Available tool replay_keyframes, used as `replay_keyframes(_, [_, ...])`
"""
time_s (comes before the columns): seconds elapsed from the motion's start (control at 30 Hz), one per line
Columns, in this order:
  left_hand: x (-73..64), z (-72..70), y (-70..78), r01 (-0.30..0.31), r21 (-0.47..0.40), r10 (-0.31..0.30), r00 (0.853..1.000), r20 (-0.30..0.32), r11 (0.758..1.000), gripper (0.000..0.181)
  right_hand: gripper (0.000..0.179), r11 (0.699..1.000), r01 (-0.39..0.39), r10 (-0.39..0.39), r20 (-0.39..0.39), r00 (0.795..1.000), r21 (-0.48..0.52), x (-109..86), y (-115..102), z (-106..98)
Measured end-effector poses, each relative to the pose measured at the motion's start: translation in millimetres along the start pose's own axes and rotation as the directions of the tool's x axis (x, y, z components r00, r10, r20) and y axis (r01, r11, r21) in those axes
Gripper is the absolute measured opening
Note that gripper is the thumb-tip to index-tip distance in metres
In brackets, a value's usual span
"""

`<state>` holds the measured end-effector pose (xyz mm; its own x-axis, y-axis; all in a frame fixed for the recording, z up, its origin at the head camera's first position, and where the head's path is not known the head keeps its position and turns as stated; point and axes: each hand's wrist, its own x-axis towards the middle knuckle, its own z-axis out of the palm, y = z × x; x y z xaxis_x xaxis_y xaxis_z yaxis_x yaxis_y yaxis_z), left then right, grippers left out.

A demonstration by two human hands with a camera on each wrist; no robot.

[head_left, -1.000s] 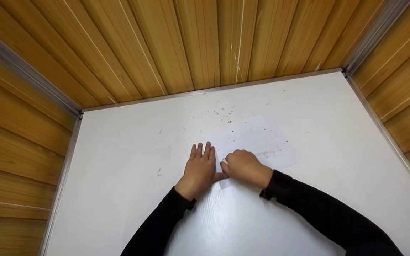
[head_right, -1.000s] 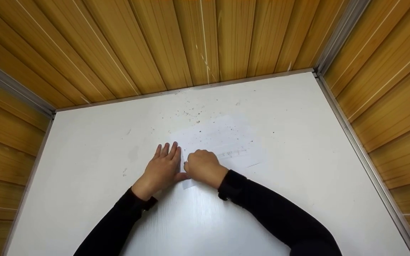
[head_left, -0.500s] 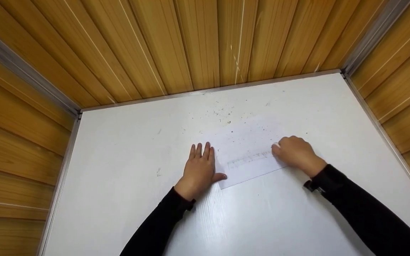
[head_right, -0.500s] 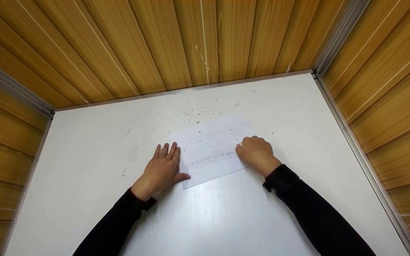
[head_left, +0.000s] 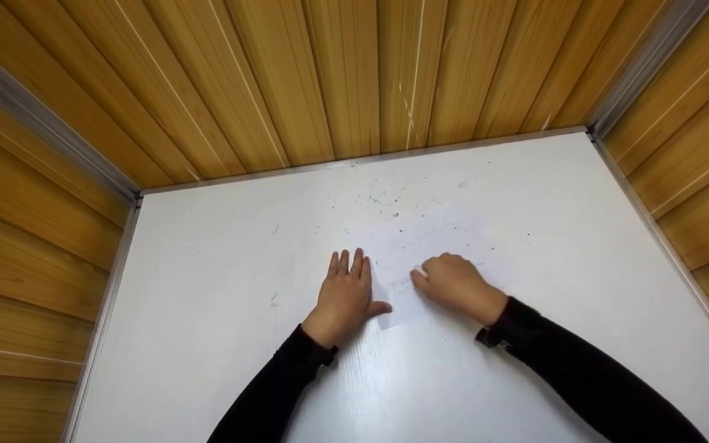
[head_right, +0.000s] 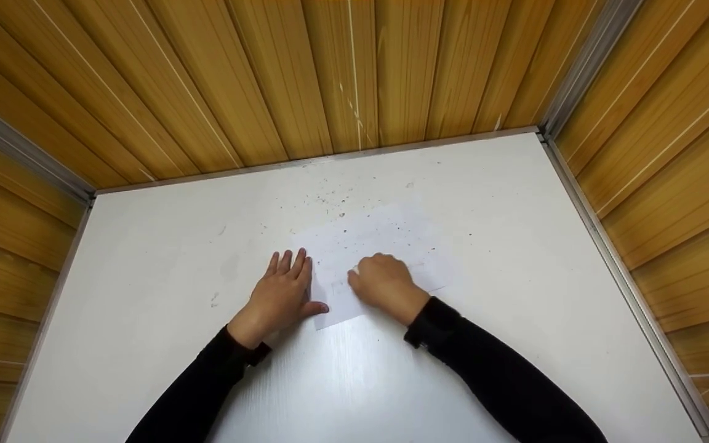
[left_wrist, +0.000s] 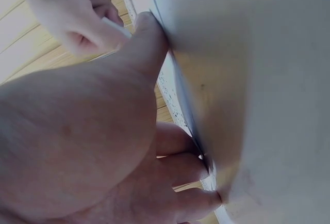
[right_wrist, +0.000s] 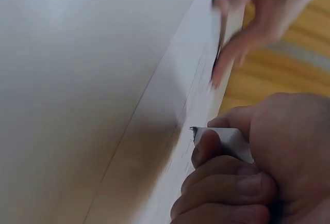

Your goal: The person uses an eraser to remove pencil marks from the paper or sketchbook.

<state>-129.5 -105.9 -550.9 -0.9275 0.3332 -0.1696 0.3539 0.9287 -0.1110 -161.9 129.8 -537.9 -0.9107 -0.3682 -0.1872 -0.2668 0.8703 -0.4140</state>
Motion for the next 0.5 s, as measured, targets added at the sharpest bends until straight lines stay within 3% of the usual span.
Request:
replay_keyframes(0.13, [-1.9, 3.4, 0.7, -0.021, -0.036, 0.018, 0.996, -0.087, 0.999, 0.113, 0.045, 0.994, 0.105, -0.104, 0.032, 0.994, -0.033, 9.8, -41.9, 21.6])
replay_keyframes(0.23, [-2.9, 3.9, 1.6, -0.033, -0.041, 0.027, 0.992, -0.124, 0.999, 0.113, 0.044, 0.991, 0.13, -0.128, 0.046, 0.991, -0.044, 16.6, -52.0, 27.9])
replay_keyframes(0.37, [-2.3, 2.5, 0.4, -0.015, -0.023, 0.014, 0.998, -0.066, 1.0, 0.116, 0.044, 0.994, 0.095, -0.093, 0.047, 0.995, -0.058, 23.2, -36.4, 21.5])
replay_keyframes(0.5, [-2.4, 0.7, -1.7, -0.006, -0.014, 0.006, 1.0, -0.011, 1.0, 0.116, 0.048, 0.999, 0.023, -0.022, 0.02, 1.0, -0.032, 19.5, 3.6, 6.3])
